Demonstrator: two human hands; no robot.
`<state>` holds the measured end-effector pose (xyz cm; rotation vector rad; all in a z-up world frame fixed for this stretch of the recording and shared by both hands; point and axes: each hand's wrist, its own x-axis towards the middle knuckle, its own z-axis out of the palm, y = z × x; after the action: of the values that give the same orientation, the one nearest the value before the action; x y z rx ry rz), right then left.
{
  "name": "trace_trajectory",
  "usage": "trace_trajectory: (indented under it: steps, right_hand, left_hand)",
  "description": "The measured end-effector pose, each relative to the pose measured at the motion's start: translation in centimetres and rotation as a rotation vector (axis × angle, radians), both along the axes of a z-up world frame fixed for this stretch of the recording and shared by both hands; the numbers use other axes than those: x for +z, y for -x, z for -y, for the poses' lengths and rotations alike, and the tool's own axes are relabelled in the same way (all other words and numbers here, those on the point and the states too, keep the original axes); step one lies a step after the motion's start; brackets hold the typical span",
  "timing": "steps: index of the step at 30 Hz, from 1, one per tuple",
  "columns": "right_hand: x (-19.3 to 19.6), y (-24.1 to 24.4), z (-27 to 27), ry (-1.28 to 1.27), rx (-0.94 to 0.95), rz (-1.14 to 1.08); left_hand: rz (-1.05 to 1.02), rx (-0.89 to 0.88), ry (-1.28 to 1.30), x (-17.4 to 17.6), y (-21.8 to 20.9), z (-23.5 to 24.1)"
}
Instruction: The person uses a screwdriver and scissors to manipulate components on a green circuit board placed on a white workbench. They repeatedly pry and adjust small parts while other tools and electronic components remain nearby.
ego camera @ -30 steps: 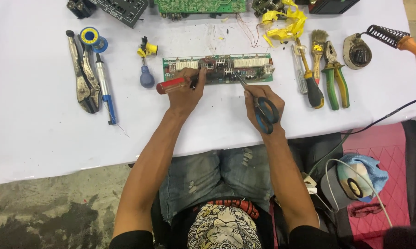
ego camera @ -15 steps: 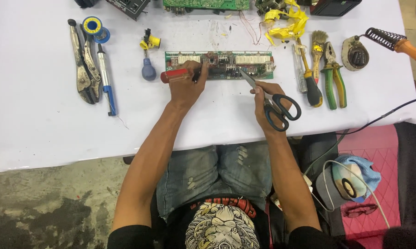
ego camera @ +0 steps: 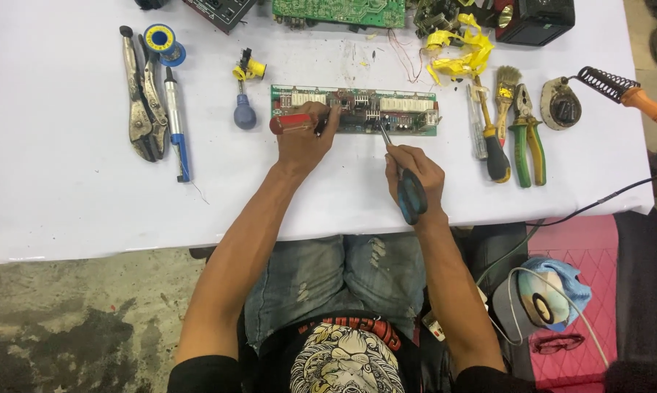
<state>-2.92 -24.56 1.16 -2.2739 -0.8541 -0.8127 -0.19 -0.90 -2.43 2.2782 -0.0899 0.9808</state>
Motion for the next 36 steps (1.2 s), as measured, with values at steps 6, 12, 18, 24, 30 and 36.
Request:
trace_trajectory:
  steps: [6,12,18,24,30,36]
  right_hand:
    - [0.5,0.2,-0.4,0.081,0.019,0.048]
    - [-0.4,0.1,-0.1,-0.050,-0.014,-0.103]
    - [-0.6,0.4,-0.4,-0.024,-0.049,-0.126]
    - [-0.8,0.2,-0.2,-0.062,-0.059,-0.188]
    - [-0.2,0.0,-0.4,-0.177,-0.013,-0.243]
    - [0.0,0.0,-0.2,-0.178,-0.036,-0.272]
  left_hand:
    - [0.039,-0.012,-0.050,1.3,0.6,0.0]
    - [0.050,-0.006,-0.026,1.5,0.6,0.1]
    - [0.010,-0.055,0.026,1.2,0.4,0.1]
    - [-0.004,-0.087,0.061,0.4,-0.1,0.0]
    - [-0.040,-0.115,0.127,0.2,-0.1,0.0]
    - [-0.069,-0.103,0.122,0.8,0.3,-0.1]
